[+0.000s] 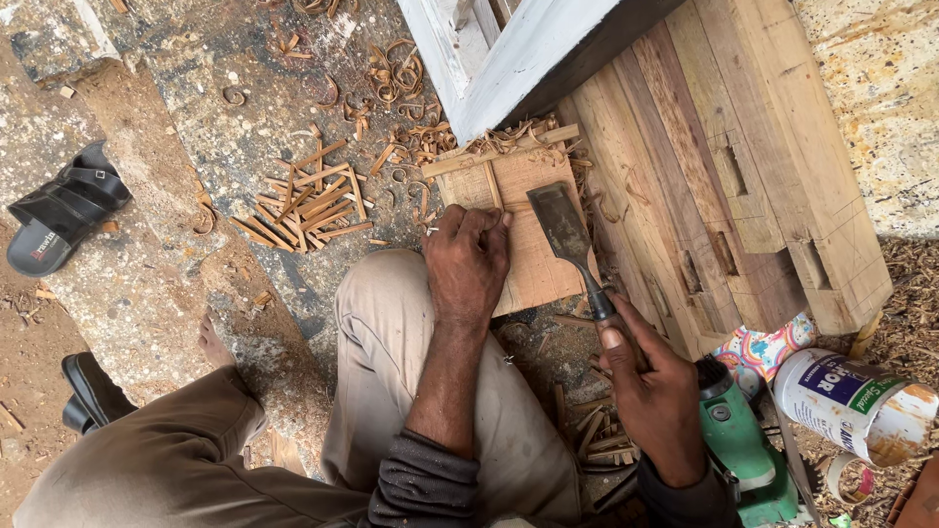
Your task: The person sits on the ground and uses a chisel to carve a small wooden block, removing shavings and shaping the surface. The person occasionally pauses to clear debris from the work area.
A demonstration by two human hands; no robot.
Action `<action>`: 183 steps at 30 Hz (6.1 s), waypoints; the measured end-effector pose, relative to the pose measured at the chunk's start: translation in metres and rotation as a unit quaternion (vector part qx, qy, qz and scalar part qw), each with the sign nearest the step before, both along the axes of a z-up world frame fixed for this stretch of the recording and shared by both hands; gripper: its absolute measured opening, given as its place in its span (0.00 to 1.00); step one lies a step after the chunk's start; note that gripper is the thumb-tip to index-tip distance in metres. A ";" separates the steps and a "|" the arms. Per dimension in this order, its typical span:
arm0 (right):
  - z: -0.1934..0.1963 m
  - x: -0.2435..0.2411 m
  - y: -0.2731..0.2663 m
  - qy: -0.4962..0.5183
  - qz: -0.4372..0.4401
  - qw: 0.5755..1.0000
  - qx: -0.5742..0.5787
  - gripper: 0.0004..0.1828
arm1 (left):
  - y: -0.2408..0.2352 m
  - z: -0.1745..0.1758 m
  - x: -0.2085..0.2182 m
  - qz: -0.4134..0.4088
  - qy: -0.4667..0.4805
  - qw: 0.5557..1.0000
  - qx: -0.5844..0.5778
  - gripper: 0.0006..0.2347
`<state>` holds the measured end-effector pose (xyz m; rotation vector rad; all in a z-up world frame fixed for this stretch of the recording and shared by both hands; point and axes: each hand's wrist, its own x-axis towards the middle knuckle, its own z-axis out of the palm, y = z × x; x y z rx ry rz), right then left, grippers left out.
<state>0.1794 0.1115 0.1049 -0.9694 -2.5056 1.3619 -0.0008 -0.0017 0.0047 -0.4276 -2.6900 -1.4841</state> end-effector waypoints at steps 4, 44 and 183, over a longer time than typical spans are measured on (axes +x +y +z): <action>0.006 0.003 -0.006 -0.040 0.001 0.999 0.023 0.25 | -0.001 0.005 -0.003 -0.006 -0.004 1.000 0.008 0.11; -0.012 -0.042 -0.056 -0.169 0.103 0.941 0.275 0.29 | 0.004 0.007 -0.002 0.016 -0.031 0.998 0.060 0.07; -0.106 0.119 0.043 -0.220 0.029 0.888 0.404 0.31 | -0.142 -0.016 -0.056 0.087 0.082 0.980 0.161 0.05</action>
